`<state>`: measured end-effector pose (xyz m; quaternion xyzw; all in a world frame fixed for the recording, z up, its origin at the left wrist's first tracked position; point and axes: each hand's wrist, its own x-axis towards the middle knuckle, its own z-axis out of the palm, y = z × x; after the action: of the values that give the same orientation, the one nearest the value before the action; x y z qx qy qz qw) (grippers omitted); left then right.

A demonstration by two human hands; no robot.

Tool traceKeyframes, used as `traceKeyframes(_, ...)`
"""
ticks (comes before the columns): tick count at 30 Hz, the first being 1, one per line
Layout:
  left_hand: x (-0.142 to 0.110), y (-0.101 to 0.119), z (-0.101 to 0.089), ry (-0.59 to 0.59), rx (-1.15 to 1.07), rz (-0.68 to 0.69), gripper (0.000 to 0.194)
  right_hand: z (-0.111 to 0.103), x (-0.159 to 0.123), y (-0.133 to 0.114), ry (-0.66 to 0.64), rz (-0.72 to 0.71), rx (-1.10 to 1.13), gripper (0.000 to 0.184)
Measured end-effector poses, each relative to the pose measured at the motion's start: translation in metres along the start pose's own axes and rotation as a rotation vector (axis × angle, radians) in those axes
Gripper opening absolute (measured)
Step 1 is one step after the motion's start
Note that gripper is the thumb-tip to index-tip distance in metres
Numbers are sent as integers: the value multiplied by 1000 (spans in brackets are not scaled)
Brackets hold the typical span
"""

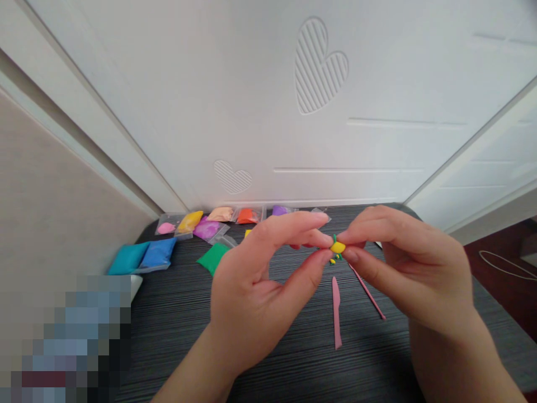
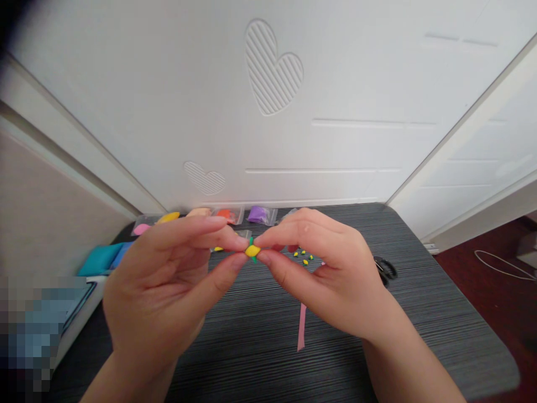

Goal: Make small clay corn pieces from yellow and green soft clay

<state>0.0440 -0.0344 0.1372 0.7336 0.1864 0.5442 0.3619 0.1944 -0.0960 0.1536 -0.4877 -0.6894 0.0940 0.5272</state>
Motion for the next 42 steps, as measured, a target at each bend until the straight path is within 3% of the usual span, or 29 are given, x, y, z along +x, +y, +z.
traceKeyframes(21, -1, 4, 4, 6, -97, -54, 45, 1, 1, 0, 58, -59, -30, 24)
traceKeyframes(33, 1, 7, 4, -10, -210, -191, 33, 2, -1, -2, 59, -74, -33, 24)
traceKeyframes(42, 1, 8, 3, -9, -189, -200, 34, 5, -2, -3, 63, -70, -79, 26)
